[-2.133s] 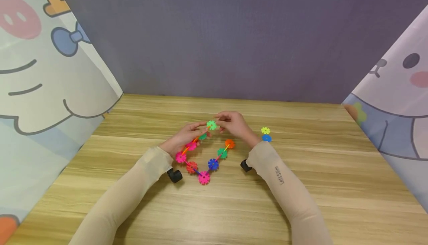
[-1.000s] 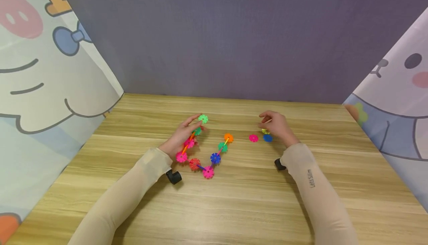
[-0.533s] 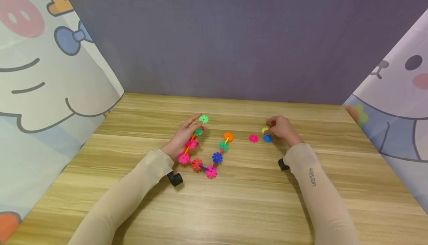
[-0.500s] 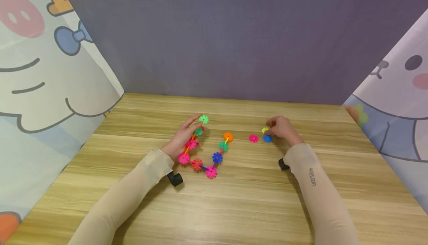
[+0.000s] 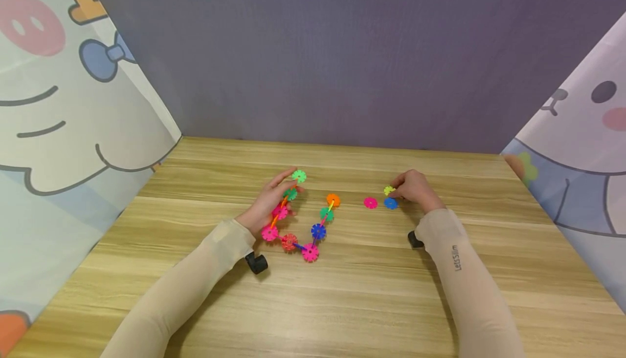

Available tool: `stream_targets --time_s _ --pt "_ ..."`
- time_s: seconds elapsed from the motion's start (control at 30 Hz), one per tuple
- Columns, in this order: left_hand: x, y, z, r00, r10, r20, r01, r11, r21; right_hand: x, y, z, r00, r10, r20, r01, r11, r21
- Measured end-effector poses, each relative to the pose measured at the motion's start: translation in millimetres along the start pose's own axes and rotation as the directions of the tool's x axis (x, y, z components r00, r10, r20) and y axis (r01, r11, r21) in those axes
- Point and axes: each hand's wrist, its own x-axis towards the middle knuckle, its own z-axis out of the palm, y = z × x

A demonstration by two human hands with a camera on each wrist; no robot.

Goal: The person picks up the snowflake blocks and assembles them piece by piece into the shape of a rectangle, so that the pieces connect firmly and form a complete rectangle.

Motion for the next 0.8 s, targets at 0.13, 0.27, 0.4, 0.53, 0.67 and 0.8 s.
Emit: stream_targets --time_s 0.13,0.27,0.4,0.53,0.67,0.8 --pt "0.2 -0.8 0.3 1.000 0.008 0.007 -0.008 1.000 0.001 -0.3 0.0 0.0 1.000 -0.002 -0.005 0.002 1.000 0.008" --pt "0.3 -1.6 0.7 1.000 0.010 0.008 -0.010 1.000 -0.001 -0.9 0.9 0.6 1.000 0.003 -0.019 -0.002 1.000 0.024" --pt "-0.3 -1.3 1.4 1.000 0.009 0.012 -0.009 1.000 0.007 -2.0 1.9 0.3 0.999 -0.005 -0.054 0.007 0.999 0.044" --pt "-0.7 -0.7 2.0 1.000 0.004 0.012 -0.004 1.000 0.008 -3.9 -0.4 1.1 0.997 -0.020 -0.080 0.029 0.993 0.113" --pt "-1.0 -0.5 2.2 1.000 -0.001 0.007 0.001 1.000 -0.001 -5.4 -4.5 3.3 0.995 -0.046 -0.092 0.063 0.979 0.193" --pt "-0.5 -1.1 2.5 1.000 -0.005 0.013 0.005 1.000 -0.013 -6.5 -9.6 8.2 0.988 -0.092 -0.124 0.121 0.959 0.256"
